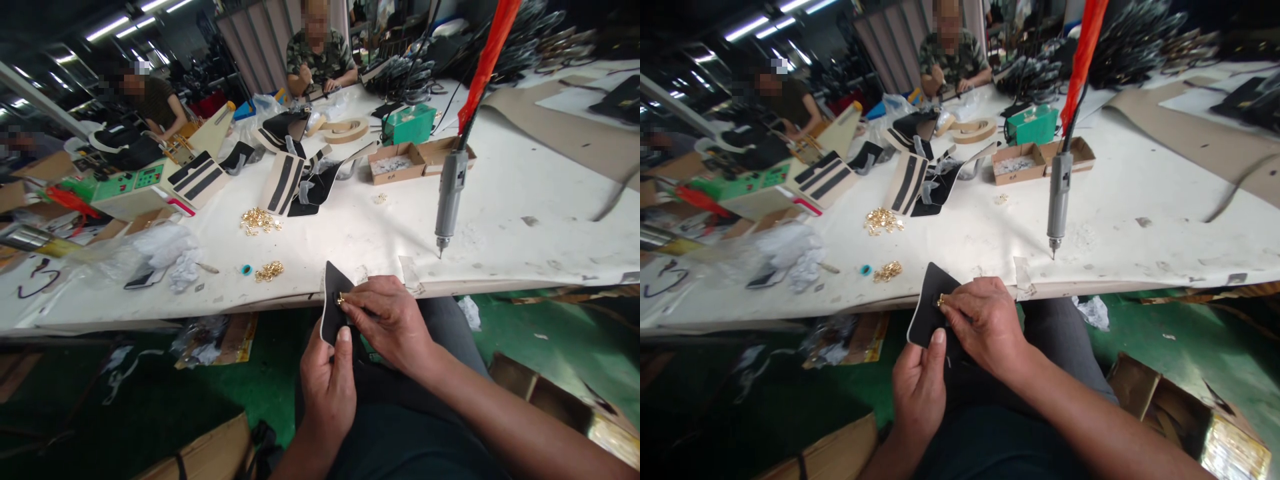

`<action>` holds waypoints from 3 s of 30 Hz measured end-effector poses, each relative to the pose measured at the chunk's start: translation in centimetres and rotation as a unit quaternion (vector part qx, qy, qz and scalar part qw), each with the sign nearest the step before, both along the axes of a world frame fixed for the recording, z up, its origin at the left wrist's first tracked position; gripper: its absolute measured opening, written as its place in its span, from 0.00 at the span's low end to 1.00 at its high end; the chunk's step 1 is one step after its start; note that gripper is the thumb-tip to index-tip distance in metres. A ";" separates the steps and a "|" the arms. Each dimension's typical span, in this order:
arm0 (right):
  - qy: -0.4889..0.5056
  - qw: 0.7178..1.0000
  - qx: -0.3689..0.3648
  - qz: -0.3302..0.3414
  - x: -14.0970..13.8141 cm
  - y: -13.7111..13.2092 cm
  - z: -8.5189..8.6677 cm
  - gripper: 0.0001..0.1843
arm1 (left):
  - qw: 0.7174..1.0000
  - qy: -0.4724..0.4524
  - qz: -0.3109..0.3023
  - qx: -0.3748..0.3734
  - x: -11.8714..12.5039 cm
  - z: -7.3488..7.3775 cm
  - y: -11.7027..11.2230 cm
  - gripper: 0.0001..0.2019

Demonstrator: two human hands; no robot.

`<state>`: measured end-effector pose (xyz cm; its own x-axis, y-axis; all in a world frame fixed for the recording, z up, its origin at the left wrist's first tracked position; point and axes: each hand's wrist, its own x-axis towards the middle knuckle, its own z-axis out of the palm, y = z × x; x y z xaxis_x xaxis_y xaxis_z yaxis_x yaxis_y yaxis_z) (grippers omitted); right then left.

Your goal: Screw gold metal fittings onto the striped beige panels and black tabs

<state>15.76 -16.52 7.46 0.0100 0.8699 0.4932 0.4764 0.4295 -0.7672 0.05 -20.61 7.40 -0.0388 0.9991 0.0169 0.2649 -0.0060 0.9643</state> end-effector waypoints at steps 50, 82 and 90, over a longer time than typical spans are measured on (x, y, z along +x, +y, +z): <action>0.134 0.863 -0.485 0.043 7.4 3.8 -0.4 0.20 | 0.966 -0.007 -0.218 -0.140 2.5 -1.8 14.8 0.24; -0.088 0.872 -0.480 -0.032 7.7 9.5 -1.9 0.09 | 0.957 0.138 -0.215 -0.137 5.4 -2.5 18.2 0.18; -0.079 0.880 -0.468 -0.021 7.7 9.6 -1.7 0.07 | 0.918 0.271 -0.255 0.139 4.0 -3.1 16.8 0.20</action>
